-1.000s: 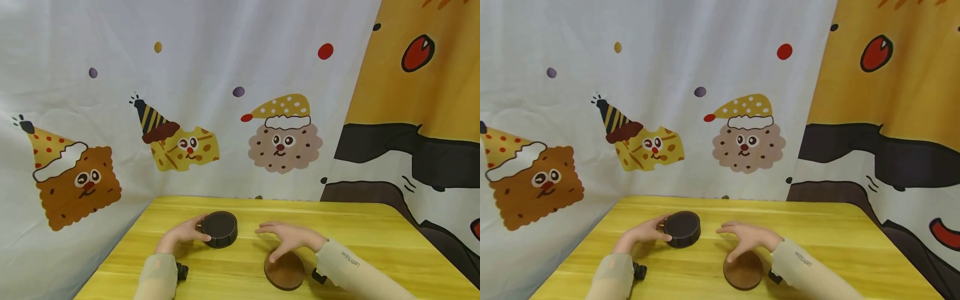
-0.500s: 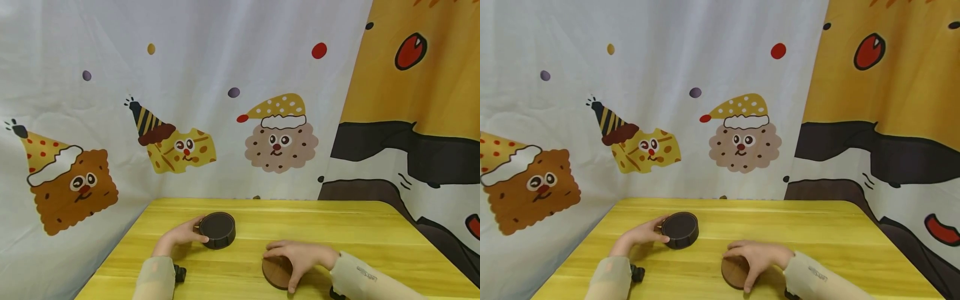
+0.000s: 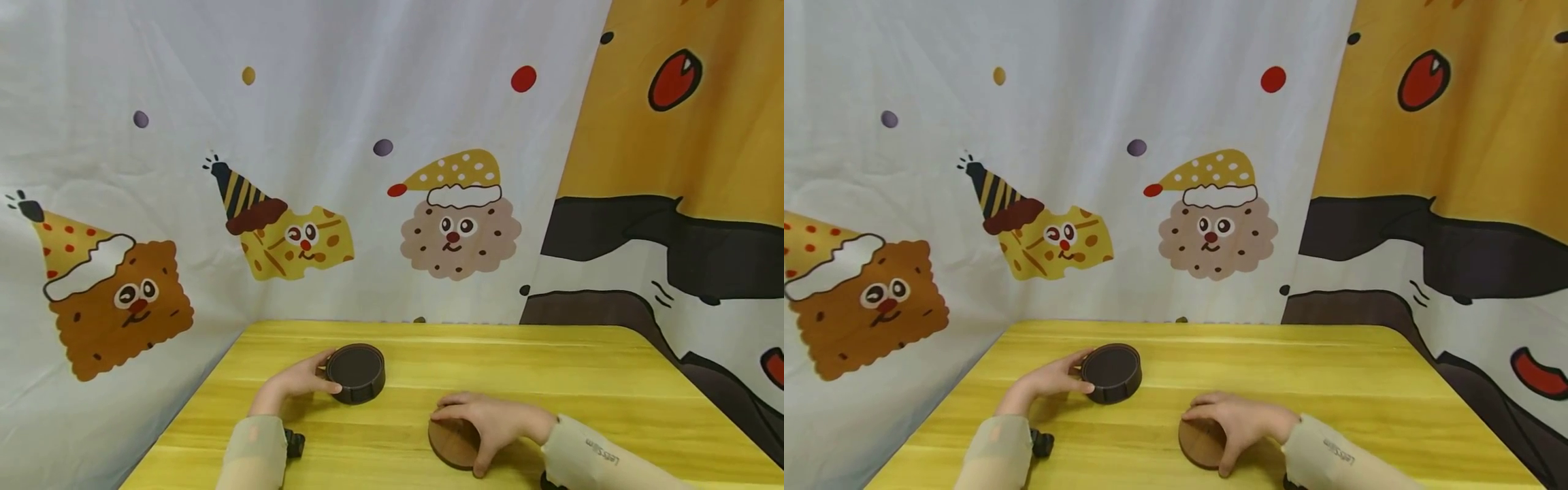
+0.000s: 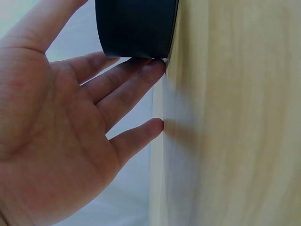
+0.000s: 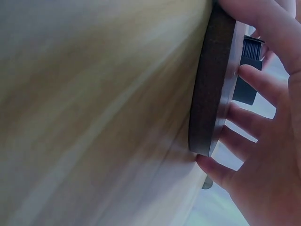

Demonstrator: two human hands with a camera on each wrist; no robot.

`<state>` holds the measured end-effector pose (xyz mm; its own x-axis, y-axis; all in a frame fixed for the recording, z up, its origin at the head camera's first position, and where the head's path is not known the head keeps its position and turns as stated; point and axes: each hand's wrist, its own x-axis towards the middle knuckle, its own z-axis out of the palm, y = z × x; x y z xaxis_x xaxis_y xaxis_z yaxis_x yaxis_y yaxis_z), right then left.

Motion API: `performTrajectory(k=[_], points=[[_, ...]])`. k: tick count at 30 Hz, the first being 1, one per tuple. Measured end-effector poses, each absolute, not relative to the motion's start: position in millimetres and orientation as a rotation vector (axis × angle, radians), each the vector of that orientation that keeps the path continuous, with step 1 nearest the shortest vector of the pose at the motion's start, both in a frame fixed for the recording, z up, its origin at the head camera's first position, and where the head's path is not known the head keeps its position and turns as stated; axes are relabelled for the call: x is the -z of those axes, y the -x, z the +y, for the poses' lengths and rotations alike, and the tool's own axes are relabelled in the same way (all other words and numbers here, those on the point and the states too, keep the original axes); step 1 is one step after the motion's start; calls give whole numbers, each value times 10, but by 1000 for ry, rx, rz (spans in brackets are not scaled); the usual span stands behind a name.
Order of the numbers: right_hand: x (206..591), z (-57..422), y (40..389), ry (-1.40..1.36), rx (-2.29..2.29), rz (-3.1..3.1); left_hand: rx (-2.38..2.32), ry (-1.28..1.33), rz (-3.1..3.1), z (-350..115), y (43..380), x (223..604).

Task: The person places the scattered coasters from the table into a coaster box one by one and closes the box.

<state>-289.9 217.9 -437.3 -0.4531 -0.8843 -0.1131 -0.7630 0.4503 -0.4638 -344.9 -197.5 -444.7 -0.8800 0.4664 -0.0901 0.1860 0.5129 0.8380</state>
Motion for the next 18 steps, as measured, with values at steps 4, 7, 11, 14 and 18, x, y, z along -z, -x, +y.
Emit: performTrajectory(k=[4, 7, 11, 14, 18], points=[[4410, 2179, 2897, 1404, 491, 2408, -1321, -541, 2440, -1972, 3455, 4468], [4417, 2175, 2904, 1403, 492, 2417, -1333, -557, 2421, -1974, 3450, 4474], [4382, 2171, 2915, 1382, 521, 2417, -1343, -587, 2400, -1959, 3452, 4479], [4320, 2153, 2942, 1360, 535, 2428, -1340, -578, 2419, -1959, 3458, 4474], [4216, 2116, 2990, 1349, 519, 2446, -1327, -555, 2444, -1974, 3463, 4466]])
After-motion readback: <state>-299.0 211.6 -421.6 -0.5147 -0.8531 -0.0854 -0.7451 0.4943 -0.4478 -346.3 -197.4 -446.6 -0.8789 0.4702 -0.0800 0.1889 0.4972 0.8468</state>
